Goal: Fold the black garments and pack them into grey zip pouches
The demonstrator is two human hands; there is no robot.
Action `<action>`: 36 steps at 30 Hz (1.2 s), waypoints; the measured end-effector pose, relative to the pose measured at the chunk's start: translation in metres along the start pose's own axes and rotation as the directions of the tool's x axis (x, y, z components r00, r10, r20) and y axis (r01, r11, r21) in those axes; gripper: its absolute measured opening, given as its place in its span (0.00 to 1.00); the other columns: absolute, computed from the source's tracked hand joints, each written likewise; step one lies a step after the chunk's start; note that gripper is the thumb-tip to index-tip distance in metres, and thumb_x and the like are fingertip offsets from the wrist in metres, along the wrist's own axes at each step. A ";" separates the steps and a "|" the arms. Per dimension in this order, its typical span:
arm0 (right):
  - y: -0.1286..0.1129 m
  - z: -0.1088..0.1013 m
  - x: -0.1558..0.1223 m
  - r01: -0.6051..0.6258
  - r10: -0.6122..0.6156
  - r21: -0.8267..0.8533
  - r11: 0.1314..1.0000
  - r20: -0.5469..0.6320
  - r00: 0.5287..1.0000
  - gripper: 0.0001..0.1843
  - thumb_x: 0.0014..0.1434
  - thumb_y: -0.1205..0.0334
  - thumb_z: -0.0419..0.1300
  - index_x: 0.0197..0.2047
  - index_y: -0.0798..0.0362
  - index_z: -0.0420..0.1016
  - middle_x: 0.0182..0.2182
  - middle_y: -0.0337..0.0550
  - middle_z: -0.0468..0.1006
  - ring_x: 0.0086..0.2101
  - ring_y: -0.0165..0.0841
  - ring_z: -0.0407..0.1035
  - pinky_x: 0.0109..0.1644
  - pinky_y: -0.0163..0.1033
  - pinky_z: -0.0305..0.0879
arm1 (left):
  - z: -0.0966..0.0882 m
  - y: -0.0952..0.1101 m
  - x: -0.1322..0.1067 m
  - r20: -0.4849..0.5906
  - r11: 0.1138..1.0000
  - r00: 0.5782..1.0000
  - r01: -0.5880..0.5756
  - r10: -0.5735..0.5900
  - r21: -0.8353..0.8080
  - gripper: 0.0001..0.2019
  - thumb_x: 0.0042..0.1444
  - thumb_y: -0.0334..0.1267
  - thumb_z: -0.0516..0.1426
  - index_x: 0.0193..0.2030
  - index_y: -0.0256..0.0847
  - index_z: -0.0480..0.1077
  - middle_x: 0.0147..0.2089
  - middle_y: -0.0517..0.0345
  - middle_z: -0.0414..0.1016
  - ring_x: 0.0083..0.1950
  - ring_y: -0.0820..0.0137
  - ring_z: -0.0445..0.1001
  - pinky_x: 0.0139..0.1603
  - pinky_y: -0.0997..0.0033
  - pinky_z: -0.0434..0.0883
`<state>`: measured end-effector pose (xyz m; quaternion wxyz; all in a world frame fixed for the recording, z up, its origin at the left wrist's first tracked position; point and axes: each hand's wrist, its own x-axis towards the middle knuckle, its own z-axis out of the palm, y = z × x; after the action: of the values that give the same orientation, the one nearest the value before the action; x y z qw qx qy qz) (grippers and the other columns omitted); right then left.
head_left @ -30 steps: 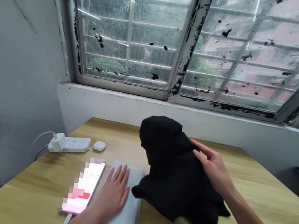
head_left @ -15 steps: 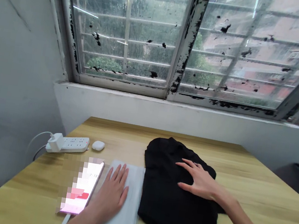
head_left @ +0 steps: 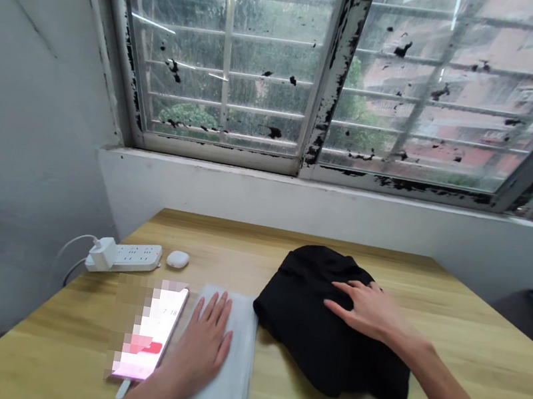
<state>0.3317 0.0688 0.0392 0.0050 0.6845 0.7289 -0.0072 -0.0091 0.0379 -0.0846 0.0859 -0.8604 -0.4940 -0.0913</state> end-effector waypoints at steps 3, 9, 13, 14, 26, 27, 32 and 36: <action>0.015 -0.008 -0.008 0.187 -0.192 0.154 0.970 0.019 0.981 0.27 0.53 0.52 0.62 0.57 0.44 0.80 0.66 0.49 0.70 0.66 0.59 0.60 0.66 0.64 0.56 | 0.002 0.000 0.000 -0.007 1.000 1.000 0.000 0.000 0.001 0.28 0.71 0.42 0.44 0.74 0.36 0.56 0.74 0.42 0.59 0.75 0.53 0.58 0.72 0.48 0.58; 0.030 0.016 -0.023 0.263 -0.305 0.329 0.907 0.082 0.949 0.33 0.46 0.67 0.59 0.56 0.42 0.79 0.69 0.45 0.66 0.67 0.55 0.58 0.65 0.63 0.59 | -0.003 0.002 0.001 0.013 1.000 1.000 -0.003 0.003 0.011 0.28 0.71 0.41 0.43 0.73 0.33 0.58 0.74 0.41 0.60 0.74 0.53 0.59 0.72 0.47 0.58; -0.002 0.032 -0.020 0.131 -0.133 0.048 0.990 0.035 0.991 0.31 0.55 0.67 0.56 0.61 0.44 0.75 0.68 0.50 0.66 0.59 0.59 0.67 0.53 0.65 0.69 | -0.002 0.002 0.001 0.016 1.000 1.000 0.002 -0.002 0.013 0.28 0.71 0.41 0.43 0.73 0.33 0.57 0.74 0.41 0.60 0.75 0.53 0.58 0.72 0.46 0.57; -0.013 0.034 -0.017 0.077 -0.077 -0.027 0.997 0.011 0.997 0.29 0.58 0.65 0.57 0.63 0.45 0.74 0.68 0.54 0.67 0.57 0.60 0.69 0.50 0.63 0.71 | -0.001 0.002 0.000 0.015 1.000 1.000 0.005 -0.005 0.013 0.28 0.71 0.41 0.43 0.74 0.34 0.57 0.74 0.42 0.59 0.75 0.53 0.57 0.72 0.46 0.57; 0.012 0.011 -0.011 0.173 -0.171 0.052 0.983 -0.053 0.984 0.35 0.56 0.50 0.64 0.66 0.48 0.70 0.59 0.55 0.77 0.58 0.57 0.69 0.57 0.58 0.67 | -0.001 0.001 0.001 0.033 1.000 0.999 0.007 -0.006 -0.006 0.28 0.71 0.42 0.42 0.74 0.35 0.55 0.75 0.43 0.58 0.75 0.53 0.56 0.72 0.47 0.58; 0.017 0.015 -0.014 0.189 -0.186 0.089 0.978 -0.045 0.982 0.36 0.56 0.51 0.65 0.67 0.46 0.69 0.62 0.53 0.74 0.58 0.56 0.69 0.58 0.58 0.67 | -0.002 0.001 0.001 0.038 1.000 0.999 0.007 -0.006 -0.007 0.28 0.71 0.42 0.42 0.74 0.34 0.56 0.75 0.42 0.58 0.75 0.53 0.57 0.72 0.47 0.58; 0.003 0.041 -0.015 0.080 -0.075 0.039 0.996 -0.122 0.990 0.33 0.63 0.47 0.60 0.68 0.48 0.67 0.62 0.55 0.74 0.51 0.54 0.75 0.53 0.54 0.72 | -0.007 0.003 0.002 0.068 1.000 0.998 0.012 -0.013 0.009 0.28 0.70 0.41 0.42 0.73 0.31 0.58 0.74 0.40 0.60 0.74 0.52 0.59 0.71 0.47 0.59; -0.038 0.048 -0.007 -0.118 0.084 -0.145 0.982 -0.218 0.972 0.33 0.70 0.48 0.51 0.68 0.63 0.66 0.49 0.68 0.79 0.44 0.55 0.78 0.43 0.50 0.74 | -0.007 0.003 0.003 0.076 1.000 0.997 0.013 -0.013 0.010 0.28 0.71 0.42 0.42 0.73 0.33 0.57 0.74 0.42 0.59 0.75 0.52 0.58 0.71 0.46 0.59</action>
<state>0.2939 0.0586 -0.0088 -0.0180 0.7151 0.6878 0.1232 -0.0060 0.0370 -0.0771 0.0705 -0.8595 -0.5030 -0.0569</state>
